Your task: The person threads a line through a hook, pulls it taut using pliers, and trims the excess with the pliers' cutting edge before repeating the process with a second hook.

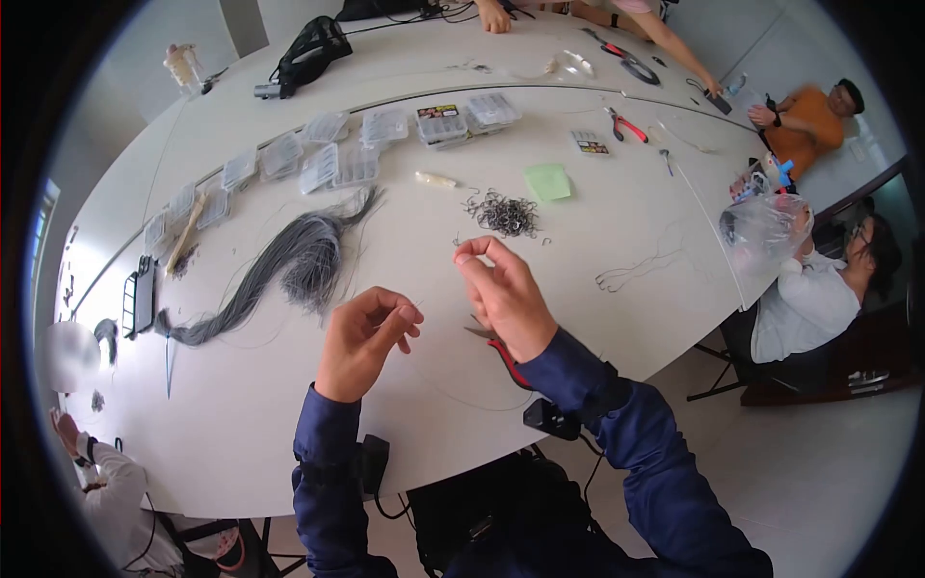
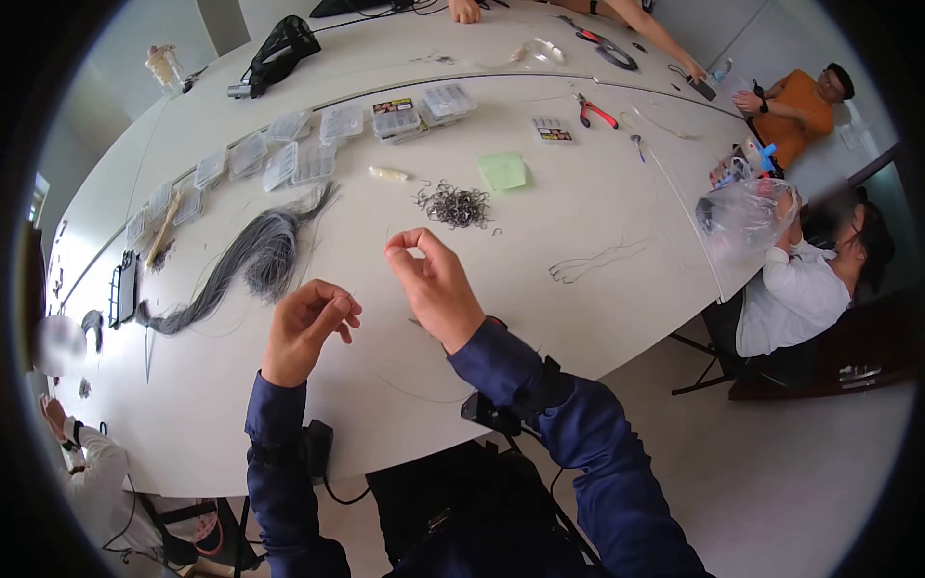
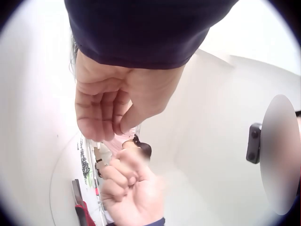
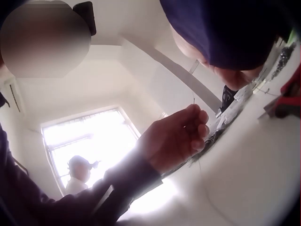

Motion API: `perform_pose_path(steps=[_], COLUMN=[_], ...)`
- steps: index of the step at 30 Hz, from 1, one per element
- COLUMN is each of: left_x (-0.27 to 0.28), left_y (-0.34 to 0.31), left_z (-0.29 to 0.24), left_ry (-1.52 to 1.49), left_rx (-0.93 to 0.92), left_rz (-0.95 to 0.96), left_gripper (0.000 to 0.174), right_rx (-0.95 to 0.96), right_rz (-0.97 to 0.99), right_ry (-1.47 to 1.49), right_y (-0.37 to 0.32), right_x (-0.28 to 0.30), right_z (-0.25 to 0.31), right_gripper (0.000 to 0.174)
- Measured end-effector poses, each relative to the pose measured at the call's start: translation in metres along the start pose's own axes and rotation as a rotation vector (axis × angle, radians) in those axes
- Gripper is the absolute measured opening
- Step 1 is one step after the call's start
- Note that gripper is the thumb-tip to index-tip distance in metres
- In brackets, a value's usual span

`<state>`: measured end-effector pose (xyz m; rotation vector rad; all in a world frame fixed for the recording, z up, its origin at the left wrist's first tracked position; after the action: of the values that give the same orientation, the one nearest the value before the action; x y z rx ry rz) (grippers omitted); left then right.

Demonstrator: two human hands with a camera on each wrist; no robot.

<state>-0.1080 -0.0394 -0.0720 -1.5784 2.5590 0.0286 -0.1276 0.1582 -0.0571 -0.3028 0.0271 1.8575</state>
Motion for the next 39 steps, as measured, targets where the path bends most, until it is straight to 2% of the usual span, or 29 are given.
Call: perform_pose_path(steps=[4,10,14,15,18,21,26,29,30,33,36,39], left_x=[0.010,0.008,0.008,0.008,0.010,0.013,0.005,0.001,0.000,0.006,0.014,0.011], left_y=[0.001,0.000,-0.002,-0.001,0.000,0.002,0.007,0.004,0.006,0.003,0.000,-0.002], left_z=[0.011,0.009,0.008,0.010,0.021,0.028,0.025,0.023,0.024,0.023,0.025,0.021], left_ry=[-0.082,-0.070,-0.087,-0.094,-0.267,-0.194,-0.054,0.051,0.066,0.026,-0.126,0.198], left_rx=[0.021,0.056,0.038,0.021,-0.030,0.001,0.033,0.113,0.128,0.112,0.090,-0.203], left_rz=[-0.070,-0.025,-0.031,-0.036,-0.095,-0.143,-0.061,-0.045,-0.050,-0.084,-0.033,-0.136], left_gripper=[0.017,0.017,0.017,0.017,0.016,0.016,0.016,0.017,0.017,0.018,0.016,0.016], right_rx=[0.011,0.114,0.056,0.118,0.151,0.095,0.086,0.077,0.090,0.096,0.202,0.259], right_rz=[-0.013,-0.061,-0.080,-0.052,0.049,0.087,0.127,0.141,0.126,0.107,0.062,0.030], right_ry=[-0.108,-0.287,-0.260,-0.244,-0.182,-0.267,-0.425,-0.451,-0.363,-0.388,-0.770,-0.987], right_y=[-0.005,0.007,0.020,0.024,0.030,0.027,0.019,0.015,0.016,0.018,0.016,0.016], right_x=[-0.015,0.006,0.012,0.007,0.000,0.002,0.008,0.008,0.005,0.000,-0.005,-0.007], right_z=[-0.035,-0.034,-0.021,-0.022,-0.021,-0.019,-0.022,-0.021,-0.025,-0.020,-0.011,-0.008], right_gripper=[0.016,0.017,0.016,0.013,0.013,0.013,0.013,0.014,0.014,0.017,0.013,0.010])
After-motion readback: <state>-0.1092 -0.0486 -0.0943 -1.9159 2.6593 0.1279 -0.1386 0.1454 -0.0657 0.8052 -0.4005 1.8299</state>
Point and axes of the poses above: each hand's wrist, its own y-axis towards the middle knuckle, its own x-axis out of the back of the hand, z = x × y, the point moved 2 cm from there along y, towards the middle knuckle, and after that the axes turned 10 degrees about z, right-handed, at the moved point
